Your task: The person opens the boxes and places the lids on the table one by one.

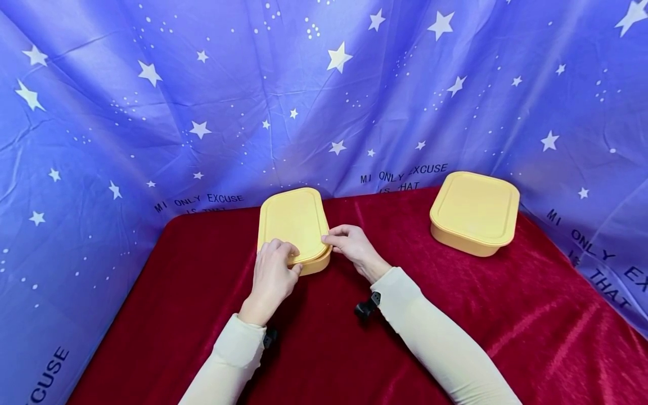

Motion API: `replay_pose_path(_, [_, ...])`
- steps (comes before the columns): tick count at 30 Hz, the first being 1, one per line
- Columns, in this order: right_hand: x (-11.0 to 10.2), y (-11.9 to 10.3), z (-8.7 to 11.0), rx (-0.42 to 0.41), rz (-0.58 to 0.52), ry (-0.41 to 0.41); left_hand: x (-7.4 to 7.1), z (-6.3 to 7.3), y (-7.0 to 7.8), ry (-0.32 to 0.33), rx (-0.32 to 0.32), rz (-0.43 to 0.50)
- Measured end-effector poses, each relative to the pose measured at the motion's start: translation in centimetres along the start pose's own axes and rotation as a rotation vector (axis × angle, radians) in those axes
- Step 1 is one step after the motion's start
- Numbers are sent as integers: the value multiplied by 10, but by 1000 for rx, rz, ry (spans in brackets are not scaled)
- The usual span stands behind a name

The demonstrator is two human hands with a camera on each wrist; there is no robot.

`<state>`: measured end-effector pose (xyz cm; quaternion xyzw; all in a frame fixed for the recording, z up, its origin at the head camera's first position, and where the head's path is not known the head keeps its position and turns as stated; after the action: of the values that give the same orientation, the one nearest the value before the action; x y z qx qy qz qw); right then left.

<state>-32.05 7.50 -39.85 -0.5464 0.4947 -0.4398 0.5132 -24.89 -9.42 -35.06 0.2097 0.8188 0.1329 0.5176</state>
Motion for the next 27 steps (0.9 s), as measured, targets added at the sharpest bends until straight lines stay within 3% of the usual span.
replay_pose_path(27, [1,-3,2,7,4,-5,0,2,3,10,14,-43])
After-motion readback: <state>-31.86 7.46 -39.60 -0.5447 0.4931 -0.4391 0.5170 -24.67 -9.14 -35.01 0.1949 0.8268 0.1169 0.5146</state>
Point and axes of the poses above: each hand's wrist, its own z-axis away from the middle knuckle, its own x-axis out of the palm, y = z × x, the point moved 7 cm from there along -z, towards the middle knuckle, and after that the axes turned 11 degrees about -x, right-handed, at the moved point
